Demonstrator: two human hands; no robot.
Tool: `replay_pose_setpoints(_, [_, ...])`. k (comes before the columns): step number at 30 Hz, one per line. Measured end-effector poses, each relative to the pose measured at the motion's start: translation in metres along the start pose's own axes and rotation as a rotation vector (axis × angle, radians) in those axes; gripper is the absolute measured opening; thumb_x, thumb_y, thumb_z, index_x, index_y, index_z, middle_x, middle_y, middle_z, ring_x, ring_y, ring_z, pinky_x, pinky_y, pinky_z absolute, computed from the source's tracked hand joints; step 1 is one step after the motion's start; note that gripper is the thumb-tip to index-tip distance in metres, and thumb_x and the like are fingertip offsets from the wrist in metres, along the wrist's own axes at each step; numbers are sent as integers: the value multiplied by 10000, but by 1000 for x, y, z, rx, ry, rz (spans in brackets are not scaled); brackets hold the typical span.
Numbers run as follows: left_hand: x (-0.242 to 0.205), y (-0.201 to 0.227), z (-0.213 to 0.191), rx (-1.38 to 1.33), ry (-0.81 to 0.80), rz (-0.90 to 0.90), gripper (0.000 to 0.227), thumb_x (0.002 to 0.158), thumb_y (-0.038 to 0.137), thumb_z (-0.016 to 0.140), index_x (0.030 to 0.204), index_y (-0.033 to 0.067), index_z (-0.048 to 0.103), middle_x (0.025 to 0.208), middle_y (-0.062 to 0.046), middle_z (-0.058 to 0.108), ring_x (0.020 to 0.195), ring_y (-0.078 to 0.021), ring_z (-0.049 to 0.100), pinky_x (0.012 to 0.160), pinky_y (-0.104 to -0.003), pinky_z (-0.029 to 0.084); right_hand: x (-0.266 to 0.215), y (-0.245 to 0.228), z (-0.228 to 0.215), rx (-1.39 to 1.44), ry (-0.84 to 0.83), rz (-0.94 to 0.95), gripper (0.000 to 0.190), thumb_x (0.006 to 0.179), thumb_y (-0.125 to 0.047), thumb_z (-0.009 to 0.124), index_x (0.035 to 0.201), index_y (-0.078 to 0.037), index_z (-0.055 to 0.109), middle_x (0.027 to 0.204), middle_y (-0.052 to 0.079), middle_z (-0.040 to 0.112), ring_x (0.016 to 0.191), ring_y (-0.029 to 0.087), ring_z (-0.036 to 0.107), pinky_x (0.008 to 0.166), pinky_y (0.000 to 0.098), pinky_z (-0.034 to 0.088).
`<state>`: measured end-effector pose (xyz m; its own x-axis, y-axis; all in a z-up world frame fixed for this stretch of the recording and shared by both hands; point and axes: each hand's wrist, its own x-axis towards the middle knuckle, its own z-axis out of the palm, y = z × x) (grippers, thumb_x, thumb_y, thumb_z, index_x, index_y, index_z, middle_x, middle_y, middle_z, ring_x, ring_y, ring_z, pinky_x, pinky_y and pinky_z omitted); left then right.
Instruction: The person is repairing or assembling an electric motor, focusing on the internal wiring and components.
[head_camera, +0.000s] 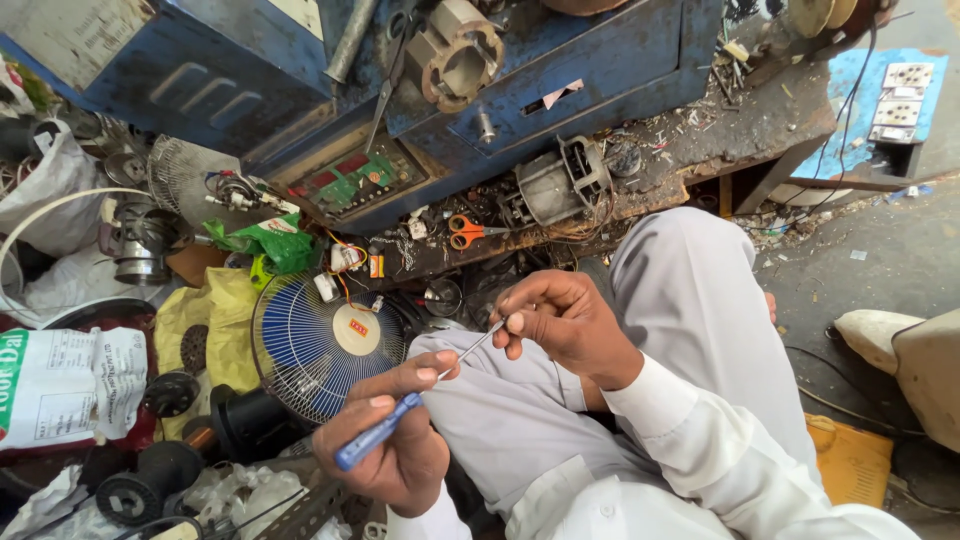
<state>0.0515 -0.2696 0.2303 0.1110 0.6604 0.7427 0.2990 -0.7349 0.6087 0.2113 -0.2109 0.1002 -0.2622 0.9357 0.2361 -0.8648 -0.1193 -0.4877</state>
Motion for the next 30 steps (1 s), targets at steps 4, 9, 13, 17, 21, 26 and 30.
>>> replay_pose_setpoints(4, [-13,-8,6,-74,108,-100,244,1132,156,584,1272,89,397,1040,-219,692,899,-311,771,816,-450,681,1,2,-4,54,16,7,113,962,-2,719,1065,37,699,1028,176,717,884,233,745,678,335,623])
replay_pose_setpoints(9, [-11,-2,21,36,173,-125,277,1094,158,602,1235,72,380,1052,-225,682,906,-313,769,792,-438,659,4,6,-7,94,38,-8,114,967,-5,719,1074,24,691,1042,172,721,887,216,734,691,314,609])
replay_pose_setpoints(13, [-11,1,20,63,173,-171,282,1048,76,638,1195,36,401,1058,-236,685,939,-322,773,804,-427,660,6,5,-9,86,86,-7,102,974,-9,715,1066,25,688,1025,163,732,850,193,729,702,303,608])
replay_pose_setpoints(17, [5,5,0,75,81,-203,316,984,-7,705,1157,14,441,1067,-253,701,973,-319,762,824,-409,667,10,0,-14,-143,86,-46,123,961,0,720,1075,42,701,982,158,745,795,175,727,694,298,613])
replay_pose_setpoints(21, [25,20,-16,282,-137,-130,363,904,-15,780,1112,21,484,1017,-210,736,947,-251,775,803,-337,679,9,3,-6,-138,112,41,148,941,-4,723,1077,51,703,916,154,748,755,170,729,675,291,608])
replay_pose_setpoints(26, [26,22,-16,367,-216,-53,354,890,9,800,1083,44,505,1001,-175,750,933,-217,787,777,-306,685,12,2,-2,-92,115,35,154,932,-4,715,1076,51,700,921,138,744,781,166,739,677,293,615])
replay_pose_setpoints(30, [25,18,-17,322,-209,-47,320,908,2,780,1099,41,527,1030,-189,746,930,-234,786,780,-328,663,14,0,-5,-114,107,31,168,948,-8,700,1098,68,709,924,162,760,747,174,732,668,302,620])
